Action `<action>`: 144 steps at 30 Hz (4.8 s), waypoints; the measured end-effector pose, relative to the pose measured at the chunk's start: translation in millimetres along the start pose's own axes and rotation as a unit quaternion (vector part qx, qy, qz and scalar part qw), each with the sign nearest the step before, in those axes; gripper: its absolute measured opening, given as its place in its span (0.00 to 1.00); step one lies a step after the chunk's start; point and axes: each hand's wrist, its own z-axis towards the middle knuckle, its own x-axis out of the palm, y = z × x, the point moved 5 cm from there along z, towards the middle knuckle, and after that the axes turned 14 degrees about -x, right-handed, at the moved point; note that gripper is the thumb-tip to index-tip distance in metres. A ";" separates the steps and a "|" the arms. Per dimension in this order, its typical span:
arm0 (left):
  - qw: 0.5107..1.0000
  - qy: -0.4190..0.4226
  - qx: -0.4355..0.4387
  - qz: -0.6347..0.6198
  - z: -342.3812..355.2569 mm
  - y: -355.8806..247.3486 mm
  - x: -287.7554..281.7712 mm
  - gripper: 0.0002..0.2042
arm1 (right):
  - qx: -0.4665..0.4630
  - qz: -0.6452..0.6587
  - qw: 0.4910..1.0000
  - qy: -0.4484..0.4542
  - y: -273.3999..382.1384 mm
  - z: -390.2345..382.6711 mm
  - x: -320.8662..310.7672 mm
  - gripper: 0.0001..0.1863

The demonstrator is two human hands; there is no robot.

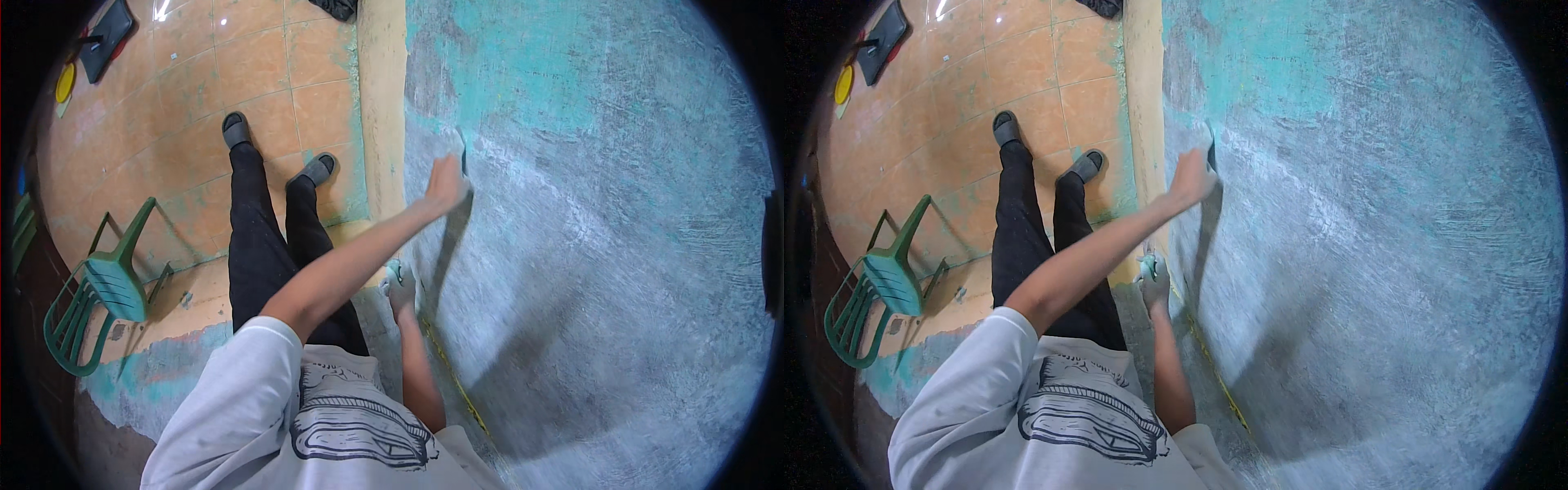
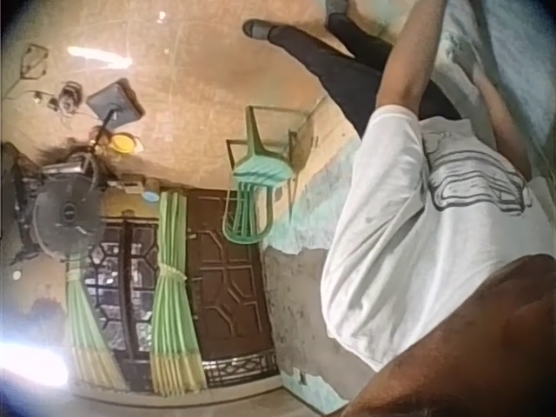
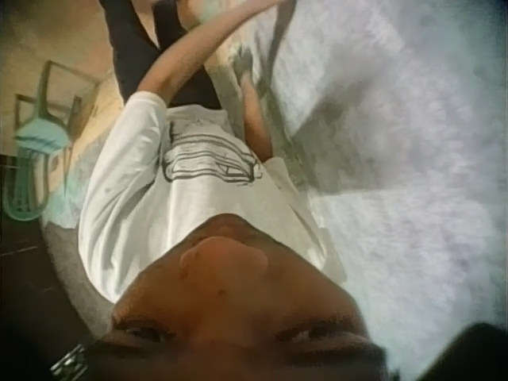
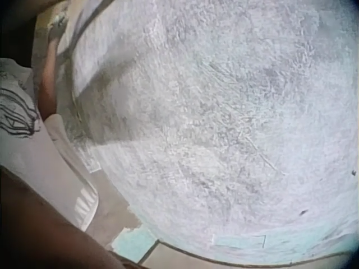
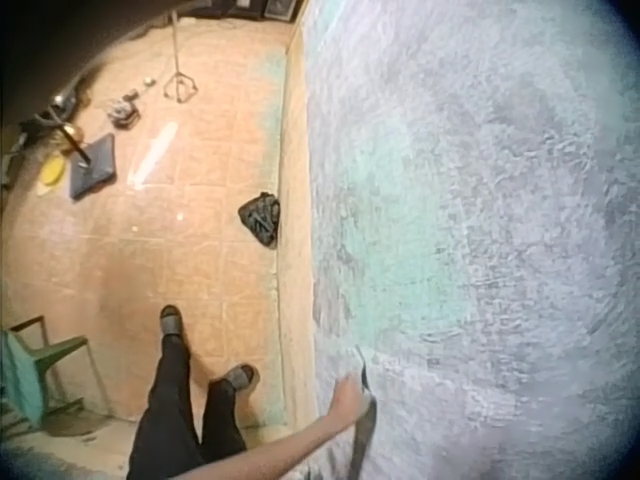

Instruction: Apply plaster filler to a wall and smooth it using a putty knife and a sanding block.

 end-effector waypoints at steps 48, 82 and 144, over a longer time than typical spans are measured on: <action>0.998 -0.043 -0.014 -0.049 5.4 18.4 -6.6 0.27 | -0.153 -0.278 0.948 0.024 -16.8 -0.7 -10.9 0.13; 0.980 -0.025 0.189 -0.058 -65.9 -47.9 10.2 0.35 | -0.362 -0.291 0.885 -0.018 -19.6 -9.6 -34.9 0.15; 0.974 -0.050 0.183 -0.123 -54.3 -3.9 21.9 0.19 | -0.307 -0.387 0.869 0.017 -55.7 25.9 -25.0 0.18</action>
